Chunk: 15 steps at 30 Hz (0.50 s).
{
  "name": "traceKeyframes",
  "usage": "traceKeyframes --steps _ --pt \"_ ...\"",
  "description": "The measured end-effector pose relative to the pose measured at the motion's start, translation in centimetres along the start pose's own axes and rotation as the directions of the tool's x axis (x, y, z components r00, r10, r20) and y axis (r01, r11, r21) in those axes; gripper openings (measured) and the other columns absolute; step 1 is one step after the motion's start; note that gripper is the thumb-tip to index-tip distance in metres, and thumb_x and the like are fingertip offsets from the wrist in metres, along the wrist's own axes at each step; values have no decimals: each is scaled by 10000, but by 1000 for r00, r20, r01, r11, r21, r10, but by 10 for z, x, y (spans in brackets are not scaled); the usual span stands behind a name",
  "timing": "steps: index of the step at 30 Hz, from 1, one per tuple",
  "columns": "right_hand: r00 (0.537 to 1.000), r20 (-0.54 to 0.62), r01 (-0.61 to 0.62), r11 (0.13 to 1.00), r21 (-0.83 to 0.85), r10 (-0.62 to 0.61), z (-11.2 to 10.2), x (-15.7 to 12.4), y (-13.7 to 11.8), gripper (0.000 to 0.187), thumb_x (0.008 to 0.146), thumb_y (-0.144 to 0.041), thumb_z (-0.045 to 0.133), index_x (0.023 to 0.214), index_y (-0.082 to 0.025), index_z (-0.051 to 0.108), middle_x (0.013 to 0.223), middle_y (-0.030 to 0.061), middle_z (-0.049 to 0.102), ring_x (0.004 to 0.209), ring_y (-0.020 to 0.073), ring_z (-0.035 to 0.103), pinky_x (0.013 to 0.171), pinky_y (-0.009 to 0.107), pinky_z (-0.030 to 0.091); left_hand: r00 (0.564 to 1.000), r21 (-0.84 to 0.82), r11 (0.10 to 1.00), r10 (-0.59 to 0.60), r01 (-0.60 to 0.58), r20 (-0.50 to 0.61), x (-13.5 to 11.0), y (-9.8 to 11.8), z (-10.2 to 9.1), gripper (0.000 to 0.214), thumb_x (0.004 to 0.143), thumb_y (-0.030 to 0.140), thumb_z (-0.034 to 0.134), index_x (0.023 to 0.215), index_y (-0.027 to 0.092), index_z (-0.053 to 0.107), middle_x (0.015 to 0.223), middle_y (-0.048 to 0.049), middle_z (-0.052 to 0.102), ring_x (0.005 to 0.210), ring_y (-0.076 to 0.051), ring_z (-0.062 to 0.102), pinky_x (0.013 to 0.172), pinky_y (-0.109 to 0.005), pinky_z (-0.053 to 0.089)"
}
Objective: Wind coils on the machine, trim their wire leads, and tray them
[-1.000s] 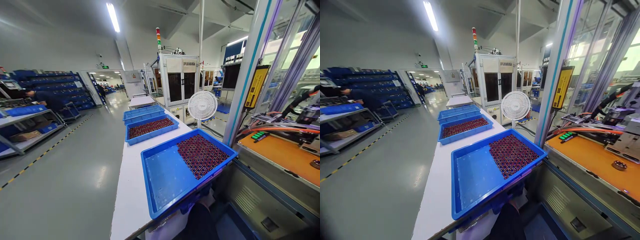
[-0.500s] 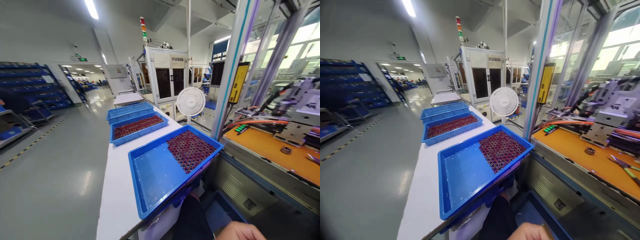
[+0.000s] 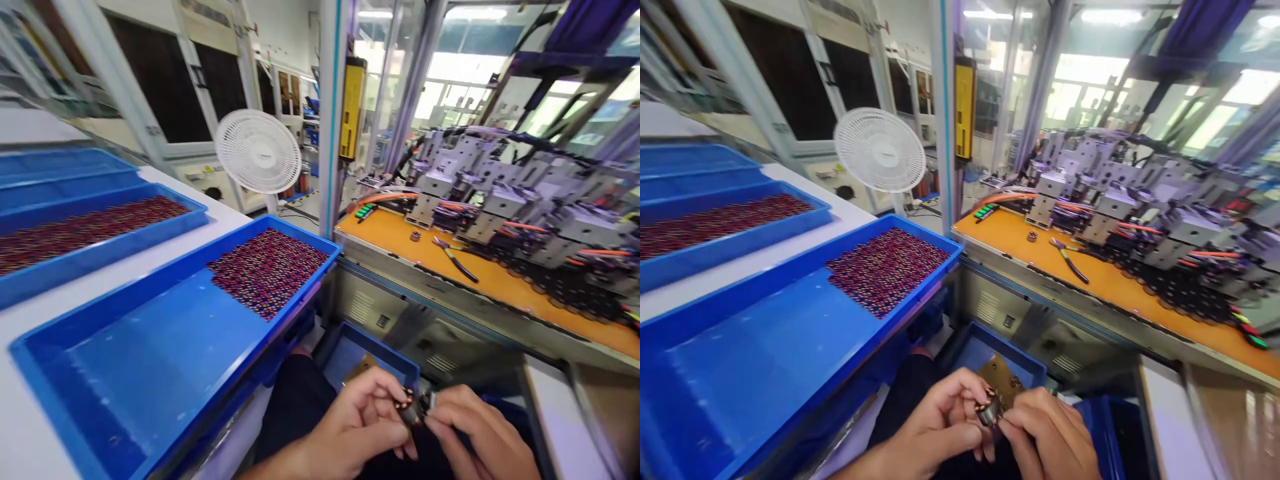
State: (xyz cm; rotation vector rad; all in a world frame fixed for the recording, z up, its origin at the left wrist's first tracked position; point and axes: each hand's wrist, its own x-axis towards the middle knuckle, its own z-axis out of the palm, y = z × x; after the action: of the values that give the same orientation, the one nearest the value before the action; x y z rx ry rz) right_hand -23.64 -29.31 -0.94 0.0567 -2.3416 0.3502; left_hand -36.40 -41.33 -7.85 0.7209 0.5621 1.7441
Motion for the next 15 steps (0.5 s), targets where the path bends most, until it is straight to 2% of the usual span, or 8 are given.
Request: traceKeyframes --steps 2,4,6,8,10,12,13,15 --pt "998 -1 -61 997 41 61 -1 5 -1 198 999 -182 479 843 -178 600 660 -2 641 551 91 627 515 174 498 996 -3 996 90 -90 -29 1 9 6 193 768 168 794 884 174 640 1021 -29 663 824 -115 703 743 -226 527" --pt "991 10 -134 986 98 134 -1 6 0 193 991 -163 482 830 -172 587 667 5 620 583 100 613 533 189 493 988 -50 987 148 -151 -44 2 14 7 207 716 157 833 820 177 656 1045 -22 673 958 -157 692 873 -287 512" --pt "989 36 -148 977 156 144 -1 5 1 198 997 -165 474 828 -172 577 671 8 610 602 105 605 550 199 495 986 -121 980 150 -158 -69 5 14 6 240 693 199 857 836 200 664 1018 -18 699 1080 -211 667 951 -350 488" --pt "992 64 -117 977 180 107 -3 4 2 214 1014 -182 448 846 -173 581 681 12 620 617 107 611 565 203 502 993 -131 987 80 -91 -85 9 11 5 301 713 317 847 934 207 675 1043 -45 705 1125 -231 646 960 -360 482" --pt "995 71 -76 981 178 64 -5 4 5 227 1027 -198 430 872 -170 593 697 14 635 623 101 620 572 201 507 997 -88 995 -59 54 -47 12 7 2 407 770 478 766 998 154 673 979 -87 708 977 -194 682 846 -288 509" --pt "996 74 -55 982 182 42 -8 5 7 233 1032 -202 424 882 -168 599 701 12 641 621 94 624 571 196 506 982 -49 981 -185 187 33 13 2 0 492 809 573 677 962 106 658 782 -74 690 720 -148 676 659 -229 500" --pt "997 74 -49 981 186 35 -9 5 8 234 1033 -204 425 882 -167 599 698 9 640 614 91 620 567 194 501 975 -34 976 -215 217 59 12 1 -1 483 823 574 660 941 106 642 698 -49 667 619 -129 648 593 -214 478" --pt "996 79 -57 980 189 43 -10 4 8 225 1030 -203 436 882 -166 601 701 7 640 614 88 615 567 192 494 980 0 982 -186 187 65 11 -1 -1 398 841 507 677 939 127 609 632 -12 644 536 -107 613 548 -199 456"
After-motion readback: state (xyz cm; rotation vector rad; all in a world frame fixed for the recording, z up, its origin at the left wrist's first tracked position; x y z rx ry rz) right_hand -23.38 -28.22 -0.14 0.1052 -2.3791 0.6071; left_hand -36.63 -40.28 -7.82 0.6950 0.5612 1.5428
